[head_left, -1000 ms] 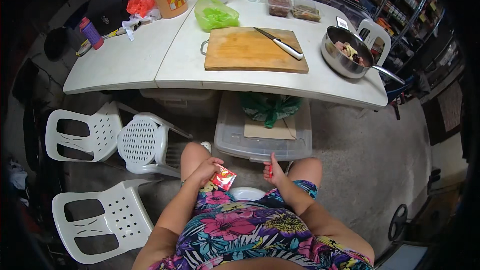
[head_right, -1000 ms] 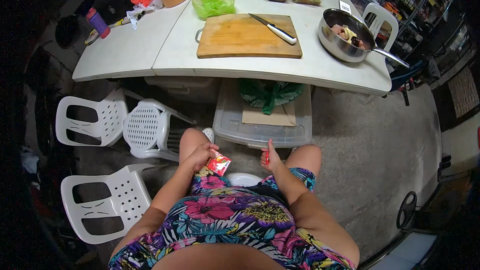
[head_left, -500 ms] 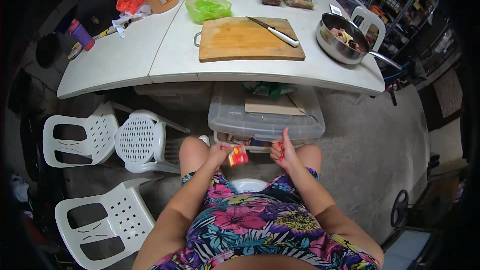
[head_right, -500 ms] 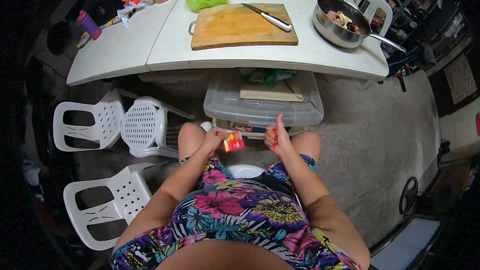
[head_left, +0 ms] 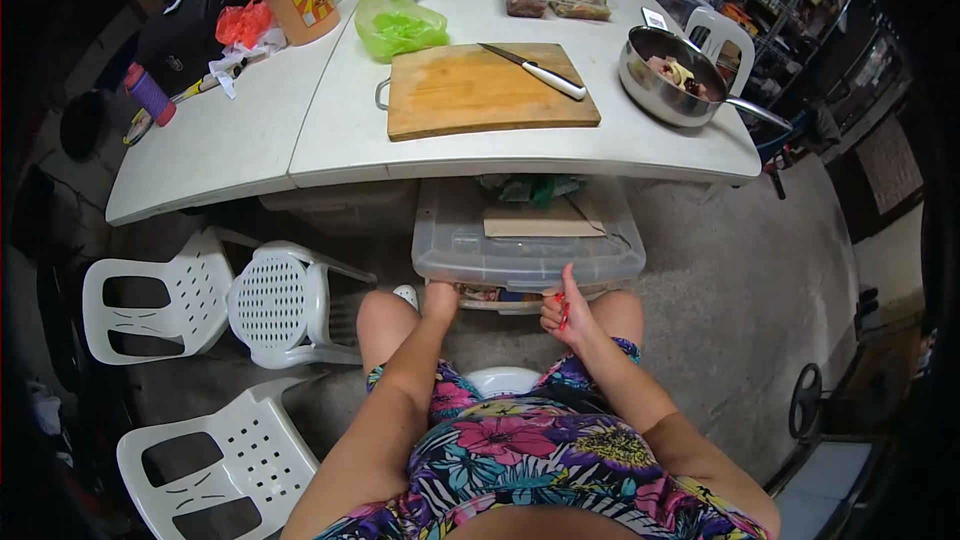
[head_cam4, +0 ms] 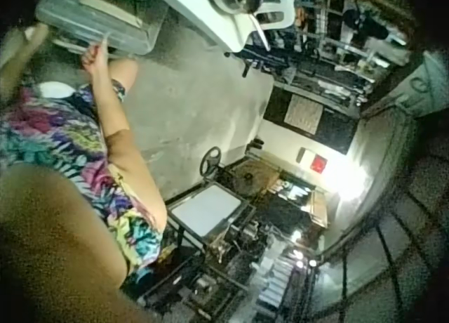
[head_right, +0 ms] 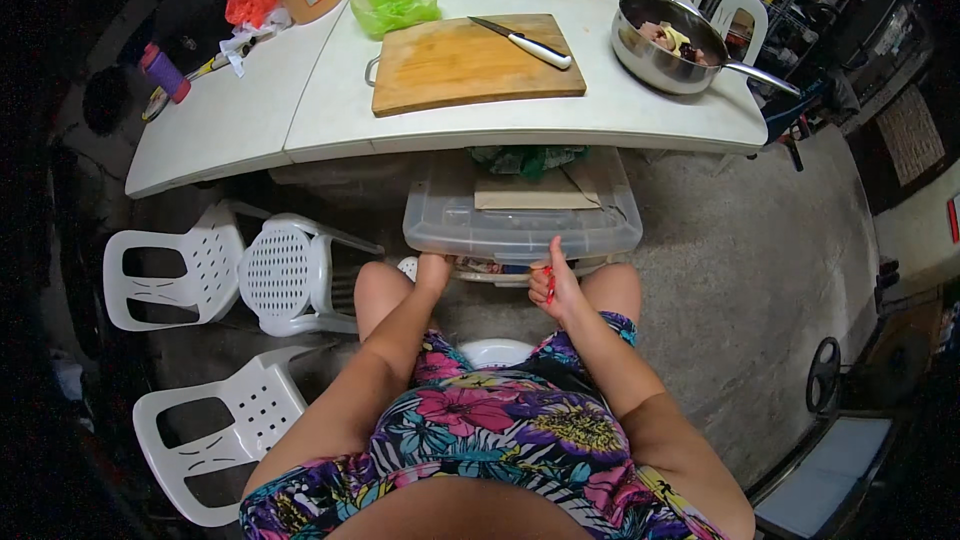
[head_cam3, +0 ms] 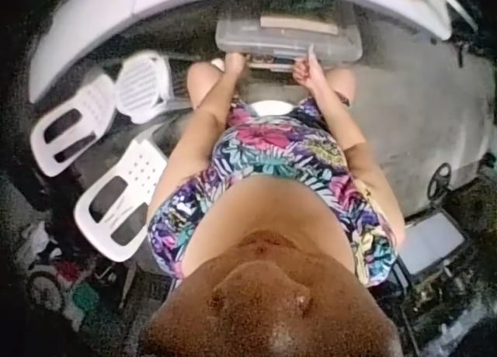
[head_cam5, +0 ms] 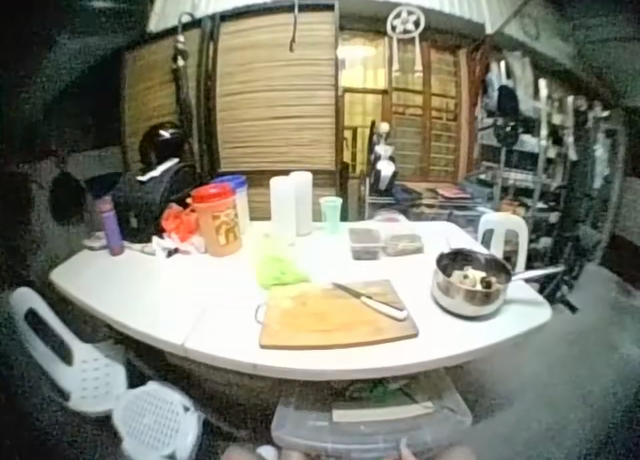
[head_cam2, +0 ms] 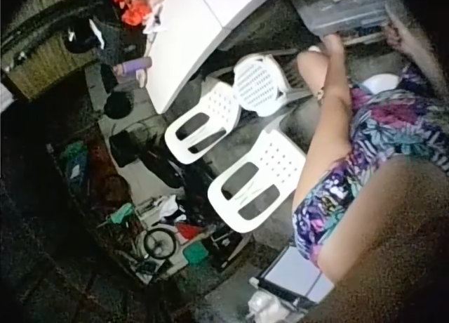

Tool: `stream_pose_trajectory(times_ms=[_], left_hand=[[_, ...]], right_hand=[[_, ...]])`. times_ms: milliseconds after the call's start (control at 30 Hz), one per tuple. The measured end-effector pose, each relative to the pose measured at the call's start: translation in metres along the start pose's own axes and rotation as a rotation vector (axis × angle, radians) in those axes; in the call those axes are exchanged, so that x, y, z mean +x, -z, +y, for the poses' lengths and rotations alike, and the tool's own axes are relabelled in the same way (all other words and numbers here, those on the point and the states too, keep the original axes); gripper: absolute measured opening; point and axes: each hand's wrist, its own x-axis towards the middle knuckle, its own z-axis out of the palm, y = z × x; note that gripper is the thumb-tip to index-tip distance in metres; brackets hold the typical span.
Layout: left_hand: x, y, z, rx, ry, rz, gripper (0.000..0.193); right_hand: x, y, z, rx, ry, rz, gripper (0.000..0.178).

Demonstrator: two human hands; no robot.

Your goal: Preparing and seasoning meat in a pan.

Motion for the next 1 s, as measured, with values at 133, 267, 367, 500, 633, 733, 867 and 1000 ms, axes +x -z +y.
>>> stream_pose_trajectory(times_ms=[133, 267, 367, 500, 633, 733, 867, 1000], left_hand=[[-0.013, 0.002, -0.011, 0.001, -0.119, 0.046, 0.030], [-0.025, 0.012, 0.010, 0.131, 0.072, -0.114, 0.034], [-0.037, 0.007, 0.004, 0.125, 0.082, 0.048, 0.039], [-0.053, 0.004, -0.031, -0.288, 0.371, -0.033, 0.055], [-0.053, -0.009, 0.000, -0.396, 0.560, -0.126, 0.060], [-0.062, 0.001, -0.033, -0.294, 0.448, -0.072, 0.069], [-0.065, 0.002, -0.007, 0.085, 0.209, -0.300, 0.078], [-0.056, 0.015, 0.017, 0.079, 0.304, -0.465, 0.080]], right_hand=[[0.005, -0.008, 0.004, -0.035, -0.018, -0.004, 0.067], [0.005, 0.007, 0.007, -0.044, -0.025, 0.066, 0.067], [0.020, 0.032, 0.021, -0.041, -0.037, 0.019, 0.068], [0.044, 0.062, 0.049, -0.085, -0.165, 0.119, 0.063], [0.065, 0.112, 0.059, -0.202, -0.213, 0.255, 0.067], [0.090, 0.088, 0.073, -0.218, -0.455, 0.344, 0.064], [0.102, 0.103, 0.071, -0.319, -0.337, 0.468, 0.059], [0.122, 0.112, 0.090, -0.305, 0.047, 0.661, 0.063]])
